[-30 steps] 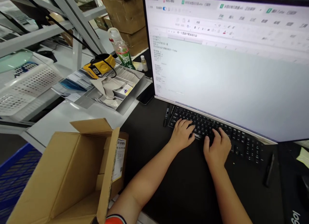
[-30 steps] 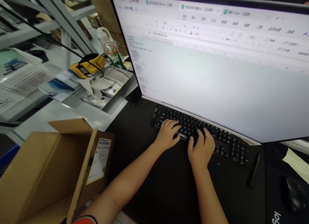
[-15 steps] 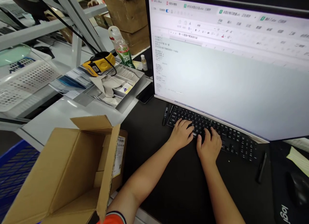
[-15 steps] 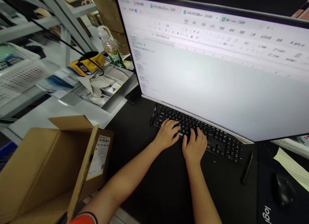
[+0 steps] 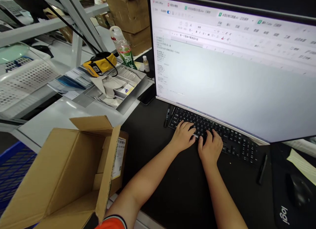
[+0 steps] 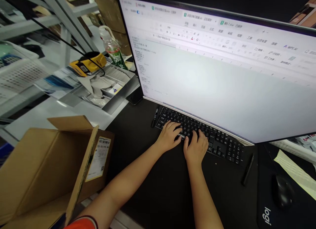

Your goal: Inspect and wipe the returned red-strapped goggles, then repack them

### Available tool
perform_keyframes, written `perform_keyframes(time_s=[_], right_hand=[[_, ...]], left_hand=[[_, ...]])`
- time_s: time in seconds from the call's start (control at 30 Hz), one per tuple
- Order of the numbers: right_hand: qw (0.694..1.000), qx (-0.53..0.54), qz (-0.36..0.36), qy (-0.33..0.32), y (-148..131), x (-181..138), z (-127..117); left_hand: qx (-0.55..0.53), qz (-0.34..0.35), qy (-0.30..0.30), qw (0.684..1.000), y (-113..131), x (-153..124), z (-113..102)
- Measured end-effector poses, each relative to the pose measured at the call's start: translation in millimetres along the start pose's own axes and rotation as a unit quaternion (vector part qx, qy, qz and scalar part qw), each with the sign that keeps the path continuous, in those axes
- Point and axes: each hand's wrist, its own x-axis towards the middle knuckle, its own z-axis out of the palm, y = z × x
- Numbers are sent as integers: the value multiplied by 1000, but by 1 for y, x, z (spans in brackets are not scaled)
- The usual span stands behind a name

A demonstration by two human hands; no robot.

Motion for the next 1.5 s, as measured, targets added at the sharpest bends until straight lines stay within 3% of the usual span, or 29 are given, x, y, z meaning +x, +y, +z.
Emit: perform_keyframes(time_s=[1.5], right_hand=[[999, 27, -37, 27, 6, 2, 3]], left_hand=[[7, -1, 9, 1000, -1, 1, 1]])
